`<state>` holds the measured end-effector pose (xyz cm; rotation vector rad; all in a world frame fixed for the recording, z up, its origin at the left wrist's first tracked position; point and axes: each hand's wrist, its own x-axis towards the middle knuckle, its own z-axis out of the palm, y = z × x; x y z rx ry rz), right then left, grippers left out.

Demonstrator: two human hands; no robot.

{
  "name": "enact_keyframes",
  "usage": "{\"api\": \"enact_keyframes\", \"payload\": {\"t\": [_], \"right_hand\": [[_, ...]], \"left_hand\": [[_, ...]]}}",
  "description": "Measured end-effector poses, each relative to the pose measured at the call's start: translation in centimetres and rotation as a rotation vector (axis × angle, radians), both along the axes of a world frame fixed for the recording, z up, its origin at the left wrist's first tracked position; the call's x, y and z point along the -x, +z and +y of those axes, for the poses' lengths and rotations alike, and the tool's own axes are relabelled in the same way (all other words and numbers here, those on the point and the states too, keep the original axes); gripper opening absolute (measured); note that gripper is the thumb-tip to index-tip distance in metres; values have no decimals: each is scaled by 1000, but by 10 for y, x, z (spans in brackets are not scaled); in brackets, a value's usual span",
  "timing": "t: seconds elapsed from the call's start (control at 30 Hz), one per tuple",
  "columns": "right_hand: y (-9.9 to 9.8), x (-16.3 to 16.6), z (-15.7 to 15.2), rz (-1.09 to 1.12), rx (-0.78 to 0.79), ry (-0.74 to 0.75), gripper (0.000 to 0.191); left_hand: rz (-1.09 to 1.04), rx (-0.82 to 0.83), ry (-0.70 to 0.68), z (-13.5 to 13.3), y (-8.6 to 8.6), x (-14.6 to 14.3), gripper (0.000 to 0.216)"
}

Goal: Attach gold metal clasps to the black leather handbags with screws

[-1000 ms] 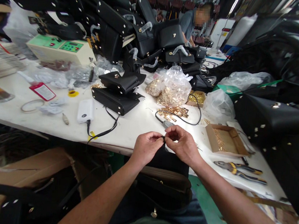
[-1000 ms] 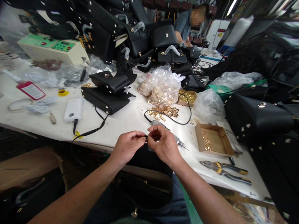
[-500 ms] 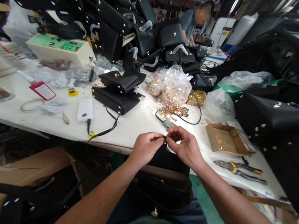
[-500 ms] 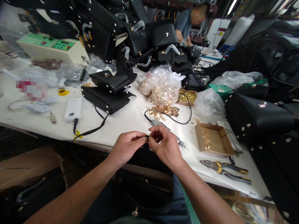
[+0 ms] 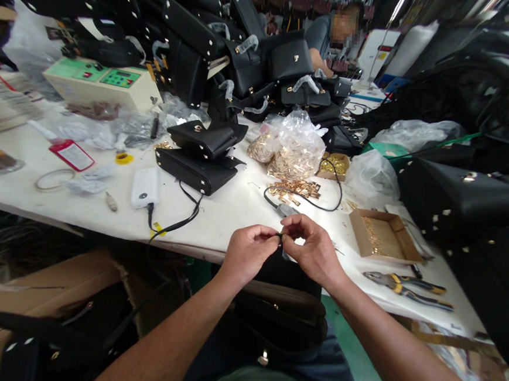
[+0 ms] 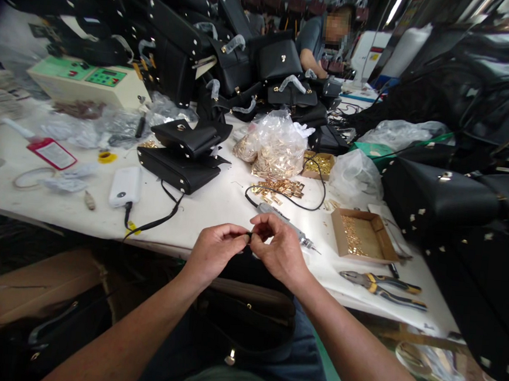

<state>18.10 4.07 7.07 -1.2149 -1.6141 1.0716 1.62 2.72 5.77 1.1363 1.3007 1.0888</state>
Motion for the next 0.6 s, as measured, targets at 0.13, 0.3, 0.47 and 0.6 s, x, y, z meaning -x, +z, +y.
{"api": "enact_keyframes", "payload": {"t": [0.13,0.3,0.47,0.6], "right_hand": [[0,2,-2,-16,-25,-1,25],[-1,4,-4,-44,-64,-22,24],[0,1,-4,7,-24,-4,27],[3,-3,-3,44,31,29,23]], "left_hand": [[19,-15,4,-1,-3,-1,16],[28,-35,13,-5,-6,-2,18],[14,-25,4,-5,-4,-1,19],[27,-7,31,-3,-2,-4,16]]}}
